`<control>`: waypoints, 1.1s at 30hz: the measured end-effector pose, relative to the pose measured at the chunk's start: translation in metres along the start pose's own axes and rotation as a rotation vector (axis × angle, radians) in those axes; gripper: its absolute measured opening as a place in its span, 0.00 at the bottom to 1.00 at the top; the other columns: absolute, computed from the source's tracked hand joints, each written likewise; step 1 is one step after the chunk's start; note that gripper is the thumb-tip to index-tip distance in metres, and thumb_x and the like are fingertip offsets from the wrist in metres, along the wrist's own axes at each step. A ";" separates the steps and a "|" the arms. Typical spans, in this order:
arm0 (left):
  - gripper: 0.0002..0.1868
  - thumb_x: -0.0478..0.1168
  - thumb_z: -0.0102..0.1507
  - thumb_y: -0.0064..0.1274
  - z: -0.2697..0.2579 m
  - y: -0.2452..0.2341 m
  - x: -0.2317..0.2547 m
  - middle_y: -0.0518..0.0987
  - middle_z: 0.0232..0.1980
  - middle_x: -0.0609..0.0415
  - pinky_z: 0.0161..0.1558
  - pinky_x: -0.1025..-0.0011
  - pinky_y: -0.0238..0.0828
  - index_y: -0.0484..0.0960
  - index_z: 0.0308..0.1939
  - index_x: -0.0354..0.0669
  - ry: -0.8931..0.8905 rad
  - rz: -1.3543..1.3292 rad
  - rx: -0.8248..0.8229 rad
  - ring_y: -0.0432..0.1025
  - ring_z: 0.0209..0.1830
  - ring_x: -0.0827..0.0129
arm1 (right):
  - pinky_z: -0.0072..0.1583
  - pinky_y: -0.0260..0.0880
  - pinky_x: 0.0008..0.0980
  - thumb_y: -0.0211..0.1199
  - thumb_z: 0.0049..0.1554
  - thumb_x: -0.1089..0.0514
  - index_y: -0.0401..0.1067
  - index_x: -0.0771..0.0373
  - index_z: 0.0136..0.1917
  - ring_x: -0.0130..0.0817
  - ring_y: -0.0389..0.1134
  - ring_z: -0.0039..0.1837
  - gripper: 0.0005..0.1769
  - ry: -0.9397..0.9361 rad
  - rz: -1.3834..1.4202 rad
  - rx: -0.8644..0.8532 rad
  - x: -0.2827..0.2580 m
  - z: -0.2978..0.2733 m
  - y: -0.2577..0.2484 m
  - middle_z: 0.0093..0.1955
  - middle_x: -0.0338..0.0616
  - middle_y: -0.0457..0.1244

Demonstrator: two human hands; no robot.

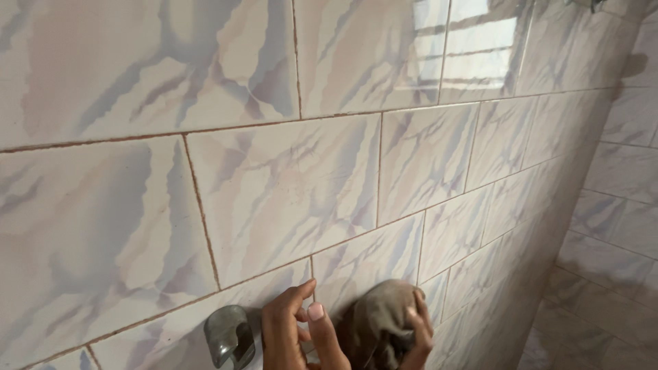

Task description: The person cleans wall tiles using a cloth, wiping across the surface of the tiles and around a wall-mounted faucet.

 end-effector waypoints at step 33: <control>0.38 0.66 0.74 0.25 -0.009 -0.007 0.011 0.65 0.76 0.31 0.76 0.45 0.59 0.66 0.67 0.33 0.351 -0.252 0.071 0.58 0.81 0.40 | 0.75 0.69 0.52 0.62 0.66 0.52 0.66 0.64 0.60 0.54 0.64 0.75 0.16 -0.315 -0.094 -0.110 -0.044 0.006 0.018 0.69 0.64 0.60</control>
Point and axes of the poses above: each hand's wrist, its own z-axis towards the middle knuckle, its own y-axis out of the palm, x = y × z, the point moved 9 cm from there along z, towards the middle knuckle
